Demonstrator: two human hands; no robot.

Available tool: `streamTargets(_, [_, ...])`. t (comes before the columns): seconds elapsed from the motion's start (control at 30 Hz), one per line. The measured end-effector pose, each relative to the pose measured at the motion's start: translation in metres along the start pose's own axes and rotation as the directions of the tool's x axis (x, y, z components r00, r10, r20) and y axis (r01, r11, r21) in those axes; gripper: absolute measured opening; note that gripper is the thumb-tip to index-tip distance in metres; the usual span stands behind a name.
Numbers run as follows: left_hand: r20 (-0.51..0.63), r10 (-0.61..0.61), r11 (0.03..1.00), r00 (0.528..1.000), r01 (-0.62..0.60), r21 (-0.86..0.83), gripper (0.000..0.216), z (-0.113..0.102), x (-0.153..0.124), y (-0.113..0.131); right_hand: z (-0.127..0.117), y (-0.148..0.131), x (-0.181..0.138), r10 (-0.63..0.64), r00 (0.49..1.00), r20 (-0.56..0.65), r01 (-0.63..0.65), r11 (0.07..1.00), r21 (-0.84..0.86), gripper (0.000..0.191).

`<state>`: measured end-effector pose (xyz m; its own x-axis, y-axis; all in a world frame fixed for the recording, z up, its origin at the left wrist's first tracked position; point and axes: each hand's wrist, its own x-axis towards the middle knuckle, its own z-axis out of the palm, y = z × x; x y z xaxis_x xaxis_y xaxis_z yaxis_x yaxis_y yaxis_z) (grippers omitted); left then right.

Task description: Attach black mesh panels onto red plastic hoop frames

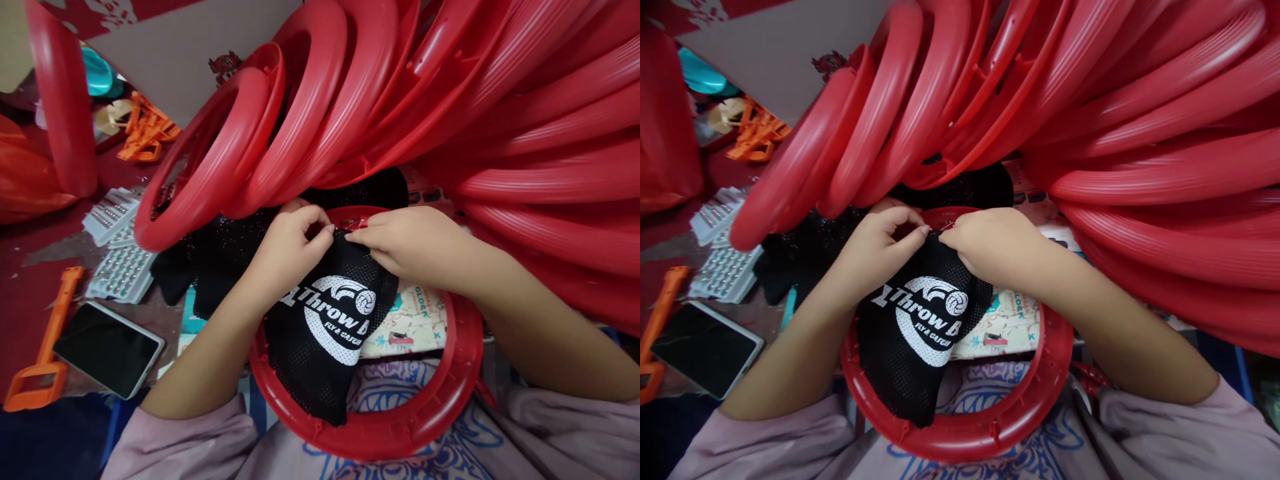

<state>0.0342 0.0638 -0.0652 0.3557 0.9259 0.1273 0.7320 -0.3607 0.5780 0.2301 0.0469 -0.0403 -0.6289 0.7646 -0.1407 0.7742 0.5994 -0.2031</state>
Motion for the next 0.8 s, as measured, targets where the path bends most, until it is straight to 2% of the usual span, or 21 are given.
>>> streamTargets(0.07, [0.008, 0.009, 1.000, 1.000, -0.009, 0.012, 0.014, 0.000, -0.001, 0.000, -0.003, 0.002, -0.002, -0.011, 1.000, 0.022, 0.010, 0.999, 0.049, 0.033])
streamTargets(0.13, [0.011, 0.028, 0.999, 1.000, -0.028, 0.030, 0.015, -0.001, -0.002, -0.001, -0.006, 0.004, -0.004, 0.002, 1.000, -0.007, -0.001, 0.989, 0.150, 0.030])
streamTargets(0.2, [0.006, 0.060, 0.997, 0.998, -0.060, 0.046, 0.014, -0.001, -0.003, -0.003, -0.009, 0.008, -0.006, 0.089, 0.993, -0.079, -0.062, 0.953, 0.298, 0.024])
streamTargets(0.3, [-0.021, 0.128, 0.989, 0.992, -0.126, 0.075, 0.018, 0.000, -0.007, -0.005, -0.011, 0.012, -0.006, 0.276, 0.952, -0.133, -0.184, 0.861, 0.473, 0.013])
streamTargets(0.43, [0.051, 0.281, 0.949, 0.958, -0.285, 0.137, 0.032, 0.001, -0.012, -0.003, -0.011, 0.016, -0.005, 0.325, 0.940, -0.106, -0.243, 0.854, 0.460, 0.009])
streamTargets(0.53, [0.128, 0.350, 0.914, 0.928, -0.368, 0.170, 0.032, 0.001, -0.014, -0.001, -0.010, 0.018, -0.004, 0.321, 0.946, -0.047, -0.270, 0.858, 0.437, 0.012])
streamTargets(0.67, [0.170, 0.388, 0.885, 0.906, -0.417, 0.205, 0.030, 0.000, -0.014, -0.002, -0.009, 0.019, -0.004, 0.292, 0.953, -0.079, -0.236, 0.881, 0.411, 0.015])
streamTargets(0.8, [0.159, 0.394, 0.877, 0.905, -0.422, 0.229, 0.030, 0.001, -0.013, -0.003, -0.009, 0.019, -0.004, 0.296, 0.945, -0.138, -0.216, 0.884, 0.413, 0.017])
